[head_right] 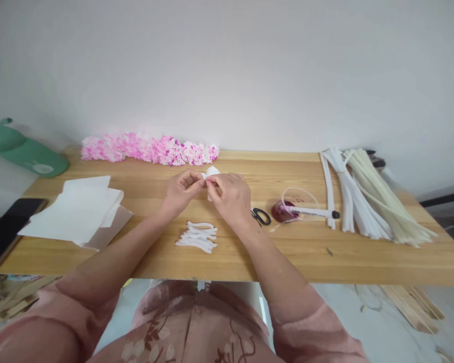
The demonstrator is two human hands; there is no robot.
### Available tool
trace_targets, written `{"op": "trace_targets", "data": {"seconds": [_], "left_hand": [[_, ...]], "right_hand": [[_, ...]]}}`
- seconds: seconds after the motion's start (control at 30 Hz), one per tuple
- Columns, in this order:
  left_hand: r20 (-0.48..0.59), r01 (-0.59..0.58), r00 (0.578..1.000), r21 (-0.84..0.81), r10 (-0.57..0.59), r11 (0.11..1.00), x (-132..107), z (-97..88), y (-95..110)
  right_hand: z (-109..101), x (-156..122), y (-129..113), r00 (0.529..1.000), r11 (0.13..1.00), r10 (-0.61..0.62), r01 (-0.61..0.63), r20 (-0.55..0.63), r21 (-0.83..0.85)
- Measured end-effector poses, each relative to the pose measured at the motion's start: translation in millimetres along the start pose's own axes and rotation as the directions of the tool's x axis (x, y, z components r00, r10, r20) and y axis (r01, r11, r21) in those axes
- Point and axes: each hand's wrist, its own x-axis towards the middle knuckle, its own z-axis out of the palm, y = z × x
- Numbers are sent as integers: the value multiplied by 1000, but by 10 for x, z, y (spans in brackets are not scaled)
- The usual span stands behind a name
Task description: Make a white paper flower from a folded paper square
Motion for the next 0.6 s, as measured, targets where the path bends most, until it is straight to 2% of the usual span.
{"op": "trace_targets", "data": {"seconds": [0.17, 0.27, 0.4, 0.6], "left_hand": [[13, 13, 1000, -55, -13, 998, -6, 1, 2], [17, 17, 1000, -75, -16, 997, -7, -2, 15], [23, 18, 1000, -76, -17, 997, -3, -11, 27], [29, 27, 999, -60, -25, 998, -5, -10, 36]], "right_hand": [[-14, 8, -7, 987, 973, 156, -159, 33, 165], [-17, 13, -6, 979, 955, 200, -206, 50, 212], [-10, 10, 4, 982, 958, 179, -186, 53, 220], [2, 4, 9, 991, 981, 128, -132, 40, 144]]}}
